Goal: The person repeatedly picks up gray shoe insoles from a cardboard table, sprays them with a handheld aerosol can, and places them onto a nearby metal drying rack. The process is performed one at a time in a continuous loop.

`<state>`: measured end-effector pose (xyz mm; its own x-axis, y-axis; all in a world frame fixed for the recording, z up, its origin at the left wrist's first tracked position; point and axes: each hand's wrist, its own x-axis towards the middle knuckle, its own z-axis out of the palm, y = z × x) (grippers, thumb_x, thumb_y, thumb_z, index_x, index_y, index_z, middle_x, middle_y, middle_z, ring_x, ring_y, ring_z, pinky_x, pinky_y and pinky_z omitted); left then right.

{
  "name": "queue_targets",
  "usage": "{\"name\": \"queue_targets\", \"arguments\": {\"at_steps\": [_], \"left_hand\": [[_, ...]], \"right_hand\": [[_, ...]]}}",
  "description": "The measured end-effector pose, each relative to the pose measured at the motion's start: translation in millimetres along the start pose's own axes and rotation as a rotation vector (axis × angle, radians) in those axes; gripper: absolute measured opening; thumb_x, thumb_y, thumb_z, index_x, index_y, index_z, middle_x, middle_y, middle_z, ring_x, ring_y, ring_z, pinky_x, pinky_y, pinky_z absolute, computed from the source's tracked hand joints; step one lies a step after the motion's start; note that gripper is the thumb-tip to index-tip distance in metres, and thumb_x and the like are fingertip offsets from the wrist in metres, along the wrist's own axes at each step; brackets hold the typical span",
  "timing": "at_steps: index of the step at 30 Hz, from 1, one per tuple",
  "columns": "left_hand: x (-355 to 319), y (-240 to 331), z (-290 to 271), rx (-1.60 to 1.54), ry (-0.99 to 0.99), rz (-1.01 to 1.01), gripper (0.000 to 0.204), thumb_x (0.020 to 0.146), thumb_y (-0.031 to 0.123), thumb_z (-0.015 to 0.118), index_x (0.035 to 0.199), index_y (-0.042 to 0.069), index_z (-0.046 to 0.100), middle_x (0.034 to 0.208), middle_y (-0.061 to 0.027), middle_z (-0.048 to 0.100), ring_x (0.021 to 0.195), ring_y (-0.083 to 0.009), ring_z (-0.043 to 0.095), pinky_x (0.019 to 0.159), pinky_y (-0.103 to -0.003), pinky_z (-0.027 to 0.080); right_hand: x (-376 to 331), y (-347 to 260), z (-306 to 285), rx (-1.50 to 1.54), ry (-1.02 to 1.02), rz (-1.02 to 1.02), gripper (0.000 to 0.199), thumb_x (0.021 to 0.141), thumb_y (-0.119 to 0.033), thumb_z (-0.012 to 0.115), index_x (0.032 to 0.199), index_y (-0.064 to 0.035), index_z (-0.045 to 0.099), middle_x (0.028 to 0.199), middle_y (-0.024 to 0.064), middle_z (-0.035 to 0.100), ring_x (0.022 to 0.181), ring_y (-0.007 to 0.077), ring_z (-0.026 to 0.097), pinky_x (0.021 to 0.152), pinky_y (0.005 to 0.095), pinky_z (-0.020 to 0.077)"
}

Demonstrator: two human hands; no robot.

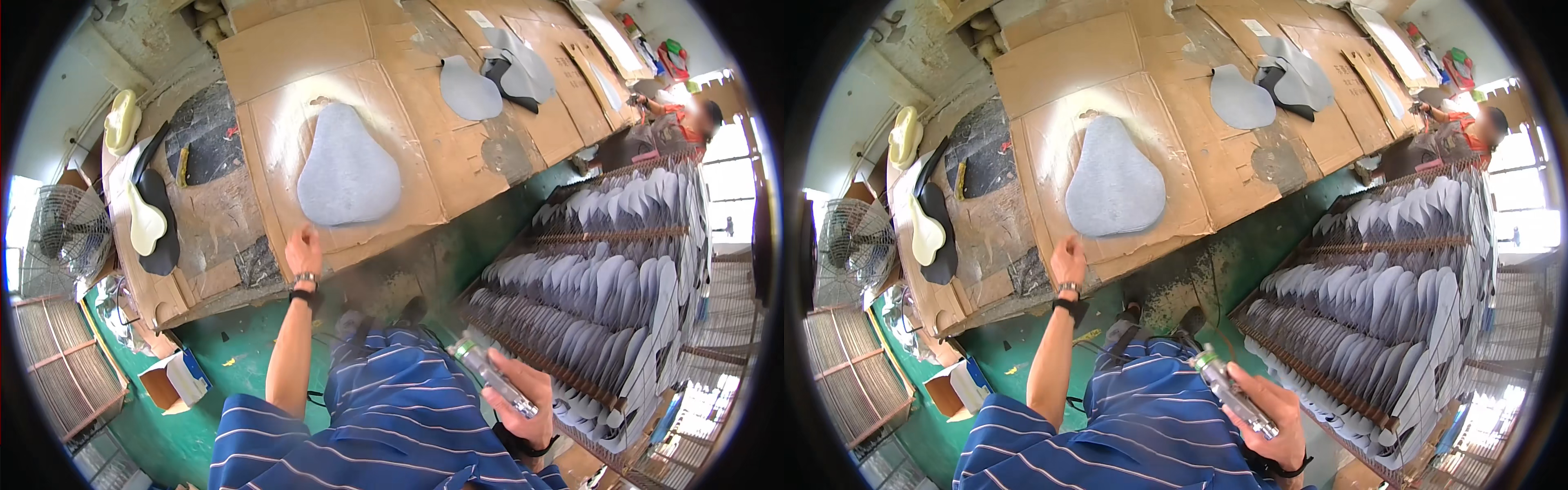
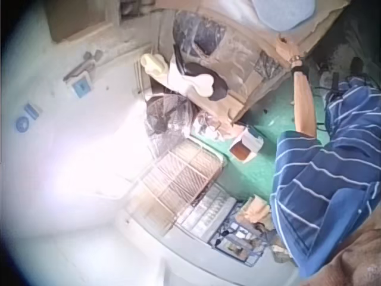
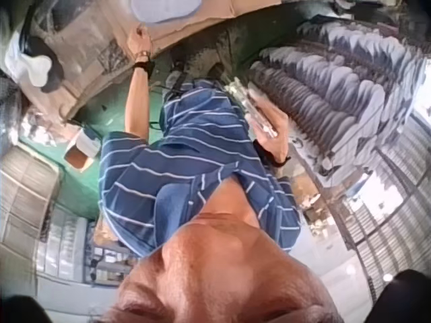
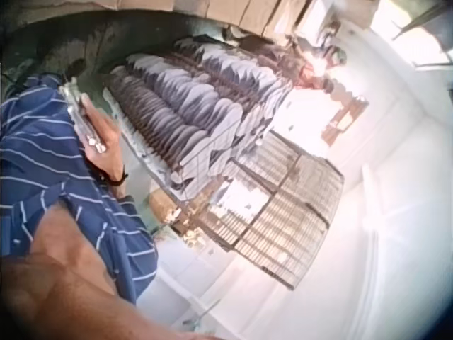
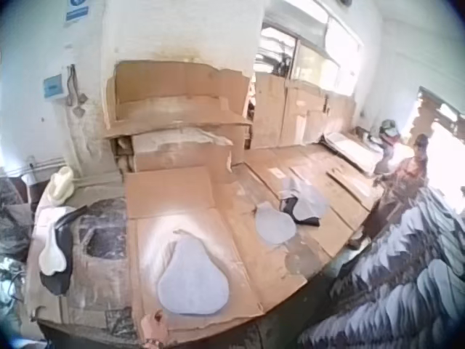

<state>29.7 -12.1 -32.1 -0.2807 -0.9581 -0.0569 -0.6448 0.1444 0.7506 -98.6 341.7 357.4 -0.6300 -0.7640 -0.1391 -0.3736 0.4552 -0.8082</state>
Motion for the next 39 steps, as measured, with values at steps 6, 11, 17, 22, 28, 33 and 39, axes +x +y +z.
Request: {"name": "queue_targets", "arguments": {"at_steps": [6,11,17,22,28,33,39], "left_hand": [[47,21,27,0.345,0.127,0.052,0.029,0.081,0.022,0.078,0.110,0.016,0.075,0.106,-0.0095,0.061,0.103,-0.0305,0.063,0.085,-0.045,0.052],[52,30,23,0.379,0.104,0.125,0.031,0.076,0.018,0.079,0.106,0.019,0.076,0.106,-0.0089,0.062,0.101,-0.0304,0.064,0.085,-0.044,0.053],[78,60,35,-0.828,0.136,-0.291,0.036,0.081,0.009,0.075,0.116,0.018,0.071,0.106,-0.0087,0.068,0.090,-0.0263,0.066,0.083,-0.050,0.055],[140,157,24,-1.400,-0.312,-0.352,0.024,0.083,0.001,0.067,0.104,0.013,0.063,0.091,-0.0050,0.068,0.076,-0.0231,0.065,0.072,-0.040,0.055],[103,358,-22,-1.411,-0.710,0.068,0.022,0.087,0.011,0.067,0.109,0.005,0.066,0.105,-0.0102,0.073,0.098,-0.0284,0.069,0.091,-0.045,0.054],[23,477,-83,-1.375,-0.831,0.307,0.055,0.091,0.022,0.063,0.137,-0.006,0.054,0.134,-0.0199,0.062,0.123,-0.0350,0.061,0.107,-0.051,0.048],[-90,625,-51,-1.366,-1.383,0.439,0.040,0.098,0.017,0.056,0.131,-0.006,0.058,0.128,-0.0180,0.068,0.119,-0.0313,0.065,0.106,-0.048,0.049]], "right_hand": [[-11,-3,0,-0.013,0.116,0.088,0.057,0.077,0.003,0.077,0.133,0.0030,0.064,0.092,0.0184,0.071,0.074,0.0289,0.067,0.070,0.0331,0.0515],[-24,9,12,0.045,0.301,0.224,0.054,0.081,0.003,0.075,0.133,0.0044,0.063,0.094,0.0185,0.071,0.080,0.0283,0.070,0.075,0.0329,0.0539],[-38,33,23,0.105,0.291,0.210,0.053,0.083,0.000,0.076,0.134,0.0040,0.062,0.096,0.0177,0.071,0.080,0.0268,0.069,0.075,0.0330,0.0534],[-66,64,13,0.083,0.311,0.101,0.055,0.083,0.000,0.076,0.137,0.0020,0.061,0.099,0.0186,0.071,0.083,0.0312,0.069,0.077,0.0343,0.0536],[-111,100,-15,0.118,0.355,0.104,0.065,0.079,0.001,0.075,0.141,-0.0040,0.058,0.106,0.0186,0.071,0.089,0.0362,0.069,0.080,0.0402,0.0551],[-139,132,-24,0.042,0.325,0.078,0.077,0.072,0.004,0.065,0.148,-0.0074,0.051,0.107,0.0166,0.066,0.093,0.0385,0.066,0.080,0.0433,0.0550],[-185,164,-12,0.078,0.397,0.170,0.086,0.073,0.001,0.063,0.155,-0.0089,0.041,0.112,0.0178,0.062,0.099,0.0403,0.064,0.086,0.0468,0.0532]]}}
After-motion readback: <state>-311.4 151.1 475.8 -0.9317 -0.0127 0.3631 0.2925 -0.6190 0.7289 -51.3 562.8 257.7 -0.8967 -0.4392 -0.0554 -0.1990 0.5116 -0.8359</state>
